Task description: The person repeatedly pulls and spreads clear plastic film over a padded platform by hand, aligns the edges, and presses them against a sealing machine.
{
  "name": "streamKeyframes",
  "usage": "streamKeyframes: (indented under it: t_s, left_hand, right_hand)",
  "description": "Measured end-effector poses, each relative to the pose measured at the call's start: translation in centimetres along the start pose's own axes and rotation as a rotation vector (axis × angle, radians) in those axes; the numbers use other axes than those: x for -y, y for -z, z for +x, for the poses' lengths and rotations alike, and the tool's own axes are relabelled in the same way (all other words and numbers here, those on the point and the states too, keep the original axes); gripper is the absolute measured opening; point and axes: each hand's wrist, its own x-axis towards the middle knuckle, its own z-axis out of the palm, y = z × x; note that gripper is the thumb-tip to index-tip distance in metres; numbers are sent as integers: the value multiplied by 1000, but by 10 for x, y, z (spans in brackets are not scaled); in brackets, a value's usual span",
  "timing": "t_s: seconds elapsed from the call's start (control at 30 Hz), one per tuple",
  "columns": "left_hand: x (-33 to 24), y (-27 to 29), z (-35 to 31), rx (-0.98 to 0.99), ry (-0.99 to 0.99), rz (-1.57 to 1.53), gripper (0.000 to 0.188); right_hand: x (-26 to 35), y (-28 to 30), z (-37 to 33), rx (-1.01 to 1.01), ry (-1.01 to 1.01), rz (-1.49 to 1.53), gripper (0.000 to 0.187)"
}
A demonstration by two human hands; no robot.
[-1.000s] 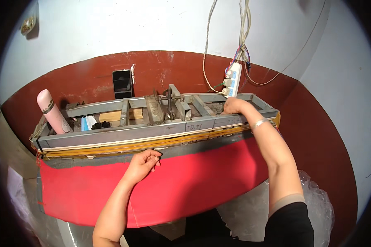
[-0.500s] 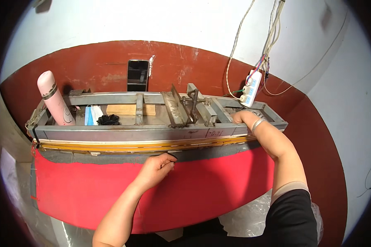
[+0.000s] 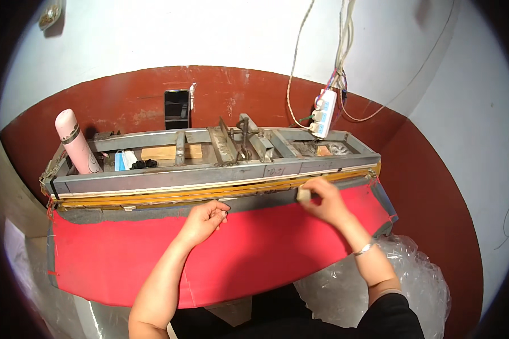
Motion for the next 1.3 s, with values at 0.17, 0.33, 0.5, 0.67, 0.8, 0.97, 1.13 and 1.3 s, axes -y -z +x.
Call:
streamKeyframes:
  t_s: [0.17, 0.33, 0.5, 0.67, 0.8, 0.97, 1.13, 1.3]
  left_hand:
    - [-4, -3, 3, 24, -10, -57, 17]
    - [-4, -1, -4, 0, 43, -103, 16]
    - [-15, -6, -7, -47, 85, -105, 14]
    - [-20, -15, 2, -47, 98, -136, 14]
    - [-18, -12, 0, -60, 84, -106, 15]
    - [-4, -3, -9, -109, 9, -25, 17]
    - [-13, -3, -28, -164, -105, -344, 16]
    - [-23, 100, -134, -475, -132, -164, 16]
  right_hand:
    - [-19, -47, -2, -191, 26, -4, 28]
    - [-37, -62, -1, -179, 84, -95, 22]
    - [-128, -13, -44, -346, 88, -285, 17]
    - [-249, 65, -100, -459, -117, -569, 14]
    - [-273, 80, -100, -391, -358, -519, 18]
    - [-161, -19, -51, -402, -103, -286, 18]
    - [-6, -95, 12, -271, 122, -36, 24]
    - [99, -187, 70, -166, 256, 119, 33]
